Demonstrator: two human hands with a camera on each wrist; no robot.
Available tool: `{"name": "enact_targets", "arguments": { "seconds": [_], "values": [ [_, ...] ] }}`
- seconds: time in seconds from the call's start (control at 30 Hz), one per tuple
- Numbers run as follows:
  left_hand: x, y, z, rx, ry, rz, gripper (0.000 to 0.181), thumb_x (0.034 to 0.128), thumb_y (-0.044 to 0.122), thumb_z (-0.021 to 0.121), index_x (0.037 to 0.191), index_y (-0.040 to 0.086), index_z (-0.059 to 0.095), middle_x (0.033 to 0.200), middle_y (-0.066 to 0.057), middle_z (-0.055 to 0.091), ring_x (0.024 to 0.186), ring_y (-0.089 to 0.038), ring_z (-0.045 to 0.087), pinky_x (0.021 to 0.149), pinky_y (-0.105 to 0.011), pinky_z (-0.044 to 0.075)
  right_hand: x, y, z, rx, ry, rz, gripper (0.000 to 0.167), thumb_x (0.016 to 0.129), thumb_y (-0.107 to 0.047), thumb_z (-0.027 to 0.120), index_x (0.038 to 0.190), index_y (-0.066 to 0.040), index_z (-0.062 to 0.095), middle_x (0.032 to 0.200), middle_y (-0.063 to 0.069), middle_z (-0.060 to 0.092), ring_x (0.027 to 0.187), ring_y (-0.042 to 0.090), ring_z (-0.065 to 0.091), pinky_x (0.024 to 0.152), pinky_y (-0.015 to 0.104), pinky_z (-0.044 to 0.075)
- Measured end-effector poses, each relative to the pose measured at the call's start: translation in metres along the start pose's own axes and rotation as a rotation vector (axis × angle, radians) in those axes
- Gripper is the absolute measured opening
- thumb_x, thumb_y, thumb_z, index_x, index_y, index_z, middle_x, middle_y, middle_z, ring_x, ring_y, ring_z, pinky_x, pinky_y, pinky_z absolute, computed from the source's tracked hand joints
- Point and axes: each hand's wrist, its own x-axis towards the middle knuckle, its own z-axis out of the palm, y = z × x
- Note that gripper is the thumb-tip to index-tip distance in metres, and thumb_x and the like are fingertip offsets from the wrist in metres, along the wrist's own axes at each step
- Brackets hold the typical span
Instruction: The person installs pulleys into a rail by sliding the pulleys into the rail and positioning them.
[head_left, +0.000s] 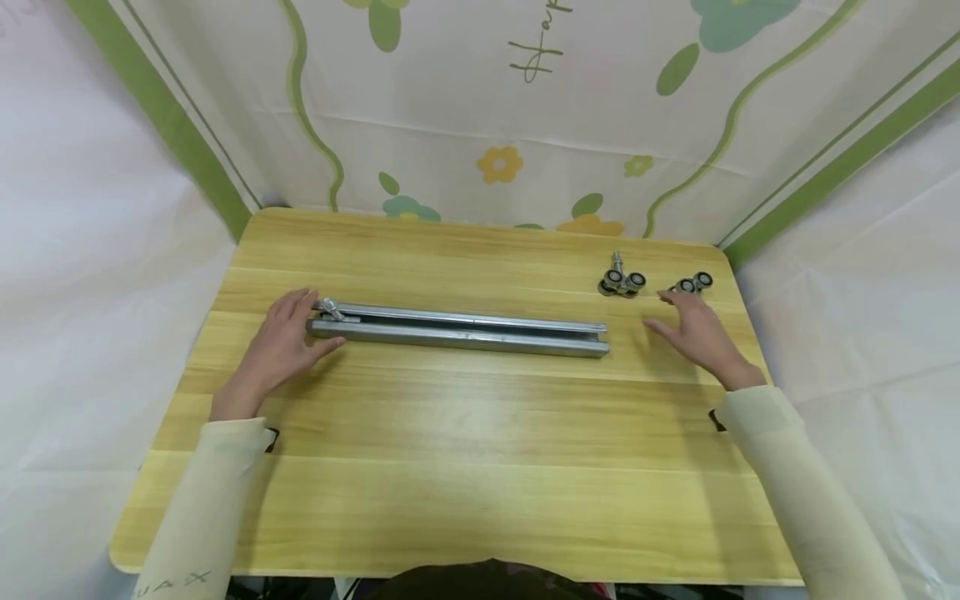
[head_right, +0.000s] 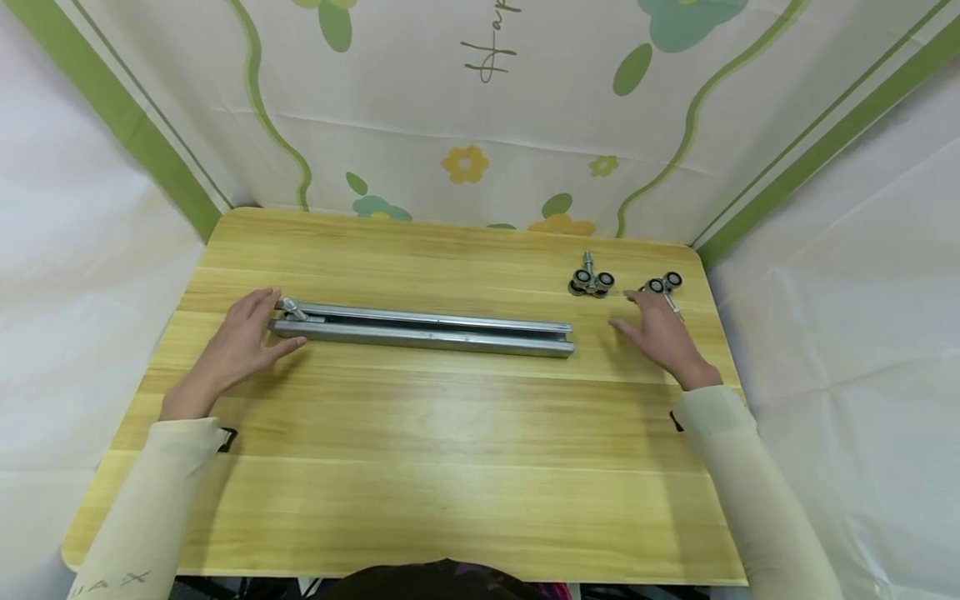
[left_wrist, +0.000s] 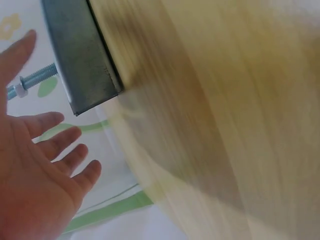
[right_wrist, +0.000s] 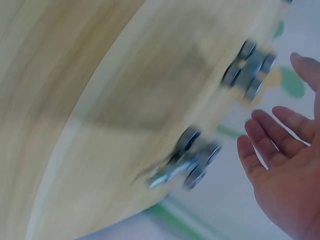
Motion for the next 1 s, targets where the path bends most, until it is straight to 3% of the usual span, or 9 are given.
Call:
{"name": "enact_targets", "arguments": {
  "seconds": [0.17, 0.33, 0.5, 0.77, 0.83, 1.0],
  "values": [
    [0.001, -0.001, 0.0, 0.0, -0.029, -0.012, 0.095, 0.0976, 0.038, 0.078, 0.162, -0.009, 0.026, 0.167, -0.036, 0.021, 0.154, -0.057, 0.018, 0.121, -0.074, 0.022, -0.001, 0.033, -0.01, -0.024, 0.09, 0.029, 0.062, 0.106, -0.028, 0.068, 0.145, 0.016, 0.049, 0.144, 0.043, 0.048, 0.135, 0.062, 0.04, 0.109, 0.077, 0.034],
    [0.003, -0.002, 0.001, -0.002, -0.07, -0.022, 0.094, 0.0974, 0.033, 0.079, 0.162, -0.01, 0.026, 0.166, -0.037, 0.024, 0.152, -0.059, 0.02, 0.122, -0.074, 0.022, -0.002, 0.058, -0.014, -0.069, 0.135, 0.067, 0.062, 0.105, -0.024, 0.067, 0.141, 0.023, 0.048, 0.136, 0.048, 0.049, 0.126, 0.064, 0.045, 0.106, 0.076, 0.037],
    [0.005, -0.003, 0.003, 0.0, -0.11, -0.04, 0.094, 0.0995, 0.034, 0.077, 0.164, -0.007, 0.022, 0.167, -0.037, 0.022, 0.153, -0.058, 0.019, 0.123, -0.074, 0.021, 0.0, 0.069, -0.017, -0.096, 0.102, 0.129, 0.065, 0.106, -0.024, 0.064, 0.141, 0.027, 0.043, 0.134, 0.049, 0.049, 0.123, 0.064, 0.047, 0.104, 0.076, 0.04],
    [0.013, -0.003, 0.004, -0.016, -0.107, -0.04, 0.087, 0.1009, 0.026, 0.075, 0.161, -0.013, 0.025, 0.166, -0.038, 0.022, 0.153, -0.058, 0.019, 0.124, -0.072, 0.022, 0.011, 0.084, -0.016, -0.145, 0.029, 0.191, 0.062, 0.106, -0.026, 0.065, 0.14, 0.024, 0.048, 0.129, 0.047, 0.055, 0.111, 0.063, 0.058, 0.092, 0.073, 0.048],
    [0.015, -0.004, 0.004, -0.016, -0.114, -0.036, 0.088, 0.101, 0.025, 0.075, 0.161, -0.014, 0.024, 0.167, -0.038, 0.021, 0.154, -0.057, 0.018, 0.124, -0.071, 0.021, 0.012, 0.086, -0.015, -0.147, 0.022, 0.195, 0.059, 0.106, -0.027, 0.065, 0.135, 0.023, 0.051, 0.123, 0.045, 0.059, 0.103, 0.059, 0.061, 0.086, 0.07, 0.05],
    [0.02, -0.005, 0.005, -0.019, -0.131, -0.014, 0.09, 0.1005, 0.028, 0.076, 0.161, -0.015, 0.024, 0.168, -0.037, 0.02, 0.155, -0.056, 0.017, 0.126, -0.068, 0.019, 0.013, 0.089, -0.01, -0.121, 0.026, 0.188, 0.039, 0.106, -0.026, 0.065, 0.105, 0.013, 0.059, 0.097, 0.034, 0.064, 0.079, 0.044, 0.059, 0.071, 0.059, 0.048]
  ]
}}
